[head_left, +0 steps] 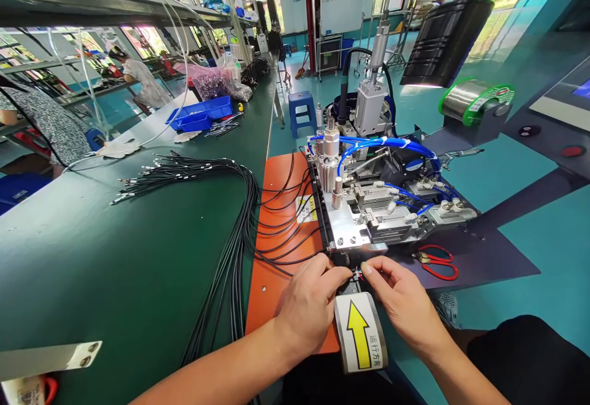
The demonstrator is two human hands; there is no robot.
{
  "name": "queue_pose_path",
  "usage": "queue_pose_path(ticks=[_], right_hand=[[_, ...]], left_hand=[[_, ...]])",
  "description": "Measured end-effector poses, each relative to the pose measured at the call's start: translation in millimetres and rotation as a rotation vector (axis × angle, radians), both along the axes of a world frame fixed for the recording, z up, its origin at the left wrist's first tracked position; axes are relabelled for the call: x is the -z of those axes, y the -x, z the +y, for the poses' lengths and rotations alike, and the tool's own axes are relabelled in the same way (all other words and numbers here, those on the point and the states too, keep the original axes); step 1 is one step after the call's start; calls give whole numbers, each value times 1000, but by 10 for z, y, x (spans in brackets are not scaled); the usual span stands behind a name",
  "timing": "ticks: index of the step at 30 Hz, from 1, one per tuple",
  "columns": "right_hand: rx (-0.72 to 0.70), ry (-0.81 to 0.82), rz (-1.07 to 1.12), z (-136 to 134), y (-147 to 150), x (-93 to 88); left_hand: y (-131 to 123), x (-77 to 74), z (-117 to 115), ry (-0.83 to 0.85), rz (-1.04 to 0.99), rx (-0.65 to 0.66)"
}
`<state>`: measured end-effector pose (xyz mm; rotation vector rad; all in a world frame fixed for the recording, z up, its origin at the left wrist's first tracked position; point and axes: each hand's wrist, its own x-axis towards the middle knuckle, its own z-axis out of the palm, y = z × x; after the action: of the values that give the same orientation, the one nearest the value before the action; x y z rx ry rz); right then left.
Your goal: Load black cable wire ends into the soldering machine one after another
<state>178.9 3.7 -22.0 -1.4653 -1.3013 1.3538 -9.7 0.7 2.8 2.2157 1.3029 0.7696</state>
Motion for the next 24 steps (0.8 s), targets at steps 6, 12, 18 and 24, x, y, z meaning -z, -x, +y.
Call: queue_pose_path(ticks=[6,12,18,24], right_hand=[[1,6,7,-6,2,1],[15,6,-2,-19,5,-1],[29,-8,2,-19,16,18],[46,-4,39,-37,39,44]], left_hand=[[-4,4,3,11,1,-5],[-4,-3,-8,9,21,-16],[-17,7,8,0,40,-28],[-14,3,5,3,44,-30]])
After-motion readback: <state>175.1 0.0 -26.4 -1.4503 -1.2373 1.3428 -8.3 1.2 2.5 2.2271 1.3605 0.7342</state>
